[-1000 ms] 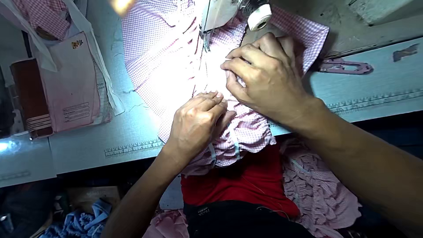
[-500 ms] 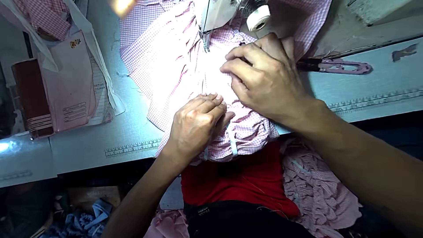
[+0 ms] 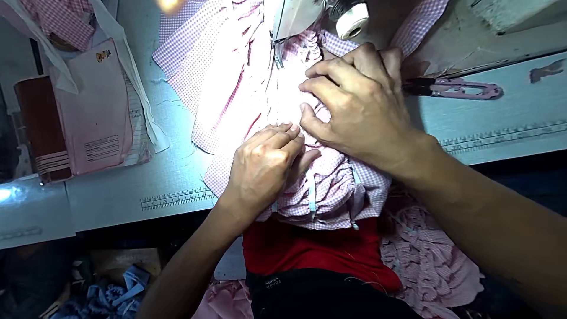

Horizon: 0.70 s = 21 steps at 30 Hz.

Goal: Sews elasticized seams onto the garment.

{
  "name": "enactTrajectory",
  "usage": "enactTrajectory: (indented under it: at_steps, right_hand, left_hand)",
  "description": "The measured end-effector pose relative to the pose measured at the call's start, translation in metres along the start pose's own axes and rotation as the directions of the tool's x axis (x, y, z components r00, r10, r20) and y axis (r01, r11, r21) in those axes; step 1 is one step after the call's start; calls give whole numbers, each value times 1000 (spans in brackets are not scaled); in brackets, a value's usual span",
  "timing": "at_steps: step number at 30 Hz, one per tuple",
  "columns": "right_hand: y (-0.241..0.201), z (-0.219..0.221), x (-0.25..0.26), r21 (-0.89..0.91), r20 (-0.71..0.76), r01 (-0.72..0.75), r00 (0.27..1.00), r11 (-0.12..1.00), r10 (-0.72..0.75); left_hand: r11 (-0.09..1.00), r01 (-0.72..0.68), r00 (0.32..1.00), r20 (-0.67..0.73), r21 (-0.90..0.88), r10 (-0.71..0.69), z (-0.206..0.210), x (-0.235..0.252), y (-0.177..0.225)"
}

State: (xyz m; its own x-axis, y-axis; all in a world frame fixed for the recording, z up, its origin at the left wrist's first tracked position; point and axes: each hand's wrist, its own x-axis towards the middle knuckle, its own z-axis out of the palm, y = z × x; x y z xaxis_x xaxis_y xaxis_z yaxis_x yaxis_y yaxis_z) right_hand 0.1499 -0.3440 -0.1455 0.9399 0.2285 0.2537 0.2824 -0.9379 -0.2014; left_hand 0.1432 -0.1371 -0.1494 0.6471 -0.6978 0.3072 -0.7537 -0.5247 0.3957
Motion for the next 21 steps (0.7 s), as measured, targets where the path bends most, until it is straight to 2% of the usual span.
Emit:
enactTrajectory:
  at_steps: [5, 9, 13, 18, 21]
  right_hand:
    - [1, 1, 0, 17, -26, 41, 999, 999, -40]
    - [-2, -1, 1, -18, 31, -39, 999, 999, 39]
    - [-2, -1, -2, 18, -17, 55, 998, 998, -55]
    - [-3, 1, -2, 4, 1, 7, 1000, 1000, -7]
    - [-3, -1, -1, 1, -22, 54, 998, 999, -54]
  left_hand:
    - [1000, -4, 1000, 9, -16, 4, -1, -1, 0]
    - [1000, -8, 1000, 5, -18, 8, 0, -1, -1]
    - [1000, -9, 1000, 24, -3, 9, -2, -1, 3]
    - [1000, -17, 999, 33, -2, 17, -3, -2, 1]
    - [999, -33, 999, 30, -21, 34, -3, -1, -1]
